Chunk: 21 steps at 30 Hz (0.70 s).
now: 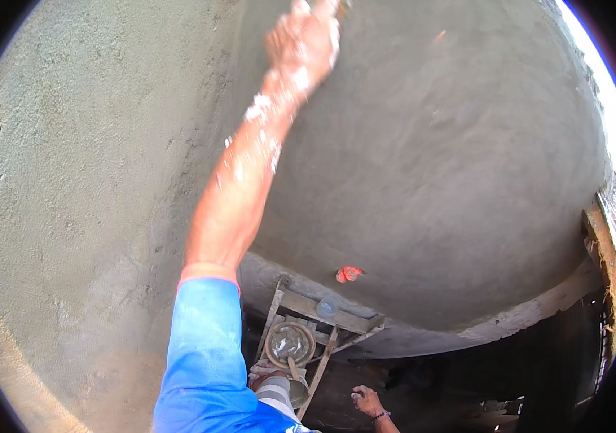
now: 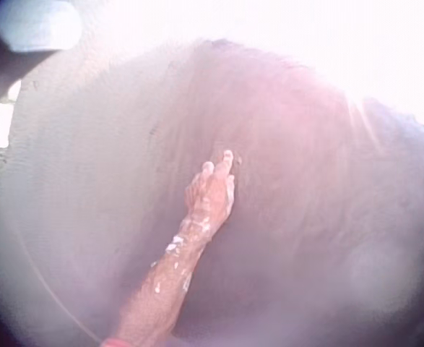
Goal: The person applies mortar to a concrete wall using a wooden float, repeatedly scooping material from a bucket and smoothing it across the surface.
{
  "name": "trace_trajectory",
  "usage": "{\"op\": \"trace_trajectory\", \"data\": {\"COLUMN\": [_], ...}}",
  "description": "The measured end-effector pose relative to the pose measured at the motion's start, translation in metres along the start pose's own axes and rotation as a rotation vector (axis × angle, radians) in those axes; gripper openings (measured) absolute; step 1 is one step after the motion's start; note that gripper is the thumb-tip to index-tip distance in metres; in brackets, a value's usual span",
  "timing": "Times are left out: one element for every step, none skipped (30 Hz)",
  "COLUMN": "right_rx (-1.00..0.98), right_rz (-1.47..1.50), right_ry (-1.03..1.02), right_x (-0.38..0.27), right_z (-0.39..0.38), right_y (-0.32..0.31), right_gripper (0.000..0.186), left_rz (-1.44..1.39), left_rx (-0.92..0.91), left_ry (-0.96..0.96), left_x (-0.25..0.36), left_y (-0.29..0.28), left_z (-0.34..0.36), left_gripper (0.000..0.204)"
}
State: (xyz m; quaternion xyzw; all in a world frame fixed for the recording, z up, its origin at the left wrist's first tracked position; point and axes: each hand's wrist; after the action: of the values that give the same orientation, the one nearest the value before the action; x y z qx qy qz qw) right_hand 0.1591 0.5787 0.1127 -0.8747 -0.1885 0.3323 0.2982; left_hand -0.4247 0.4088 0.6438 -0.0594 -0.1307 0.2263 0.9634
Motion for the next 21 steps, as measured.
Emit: {"op": "trace_trajectory", "data": {"right_rx": [0.075,0.079,0.094,0.109,0.127,0.174,0.215,0.201,0.098,-0.008,0.004,-0.012,-0.027,-0.008,0.047,0.081,0.053,0.05,0.058,0.047,0.126], "right_rz": [-0.064,-0.057,-0.004,0.05,0.062,-0.014,-0.092,-0.071,-0.107,-0.154,-0.146,-0.129,-0.114,-0.117,-0.091,-0.065,-0.066,-0.01,0.048,0.053,0.034], "right_ry": [-0.049,-0.054,-0.024,0.005,0.0,-0.047,-0.106,-0.141,-0.104,-0.067,-0.072,-0.097,-0.113,-0.108,-0.116,-0.139,-0.142,-0.086,-0.019,-0.03,-0.069], "right_x": [0.008,0.012,0.015,0.017,0.028,0.044,0.047,0.027,0.015,-0.003,-0.009,-0.01,-0.008,-0.007,-0.003,-0.004,-0.007,-0.014,-0.02,-0.019,-0.006], "right_z": [0.006,0.01,0.016,0.02,0.024,0.022,0.026,0.03,0.028,0.026,0.028,0.029,0.028,0.031,0.036,0.039,0.036,0.041,0.043,0.043,0.046], "right_y": [-0.002,-0.001,0.001,0.001,0.002,0.003,0.006,0.013,0.016,0.018,0.019,0.017,0.011,0.003,-0.002,0.001,0.002,-0.004,-0.009,-0.007,-0.003], "right_gripper": [0.032,0.032,0.032,0.032,0.032,0.032,0.032,0.032,0.035,0.038,0.038,0.039,0.04,0.04,0.039,0.038,0.038,0.039,0.039,0.039,0.035], "left_rz": [0.01,0.03,0.028,0.025,-0.025,-0.102,-0.121,-0.114,-0.021,-0.021,-0.043,-0.047,-0.058,-0.064,-0.027,-0.032,-0.025,-0.015,-0.007,0.006,0.015], "left_rx": [0.101,0.202,0.162,0.121,0.128,0.039,0.0,-0.032,-0.103,-0.133,-0.134,-0.147,-0.159,-0.072,0.0,0.052,0.047,0.053,0.048,0.042,0.035], "left_ry": [-0.019,-0.034,-0.08,-0.126,-0.208,-0.38,-0.39,-0.339,-0.216,-0.081,0.033,0.08,0.12,0.16,0.103,0.065,-0.001,-0.058,-0.057,-0.144,-0.23], "left_x": [-0.006,-0.011,-0.013,-0.014,-0.016,-0.003,0.003,-0.002,0.004,0.009,0.023,0.042,0.063,0.076,0.081,0.067,0.046,0.034,0.029,0.022,0.017], "left_y": [-0.006,-0.013,-0.017,-0.017,-0.003,0.01,0.029,0.041,0.047,0.05,0.06,0.065,0.062,0.055,0.042,0.024,0.007,-0.009,-0.011,-0.012,-0.008], "left_z": [0.029,0.045,0.034,0.009,-0.024,-0.061,-0.107,-0.159,-0.203,-0.228,-0.221,-0.19,-0.138,-0.077,-0.017,0.031,0.056,0.07,0.059,0.035,0.006], "left_gripper": [0.043,0.046,0.044,0.043,0.046,0.047,0.05,0.056,0.058,0.057,0.058,0.056,0.053,0.044,0.043,0.041,0.043,0.044,0.044,0.045,0.047]}}
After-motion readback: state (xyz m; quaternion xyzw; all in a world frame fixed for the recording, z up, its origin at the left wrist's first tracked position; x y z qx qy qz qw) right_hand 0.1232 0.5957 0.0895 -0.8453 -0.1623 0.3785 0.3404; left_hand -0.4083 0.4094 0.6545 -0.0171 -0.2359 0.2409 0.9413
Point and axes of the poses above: each hand's wrist, its own z-axis towards the middle knuckle, its own y-axis out of the palm, x = y × z, and after that the axes turned 13 degrees about -z, right-handed
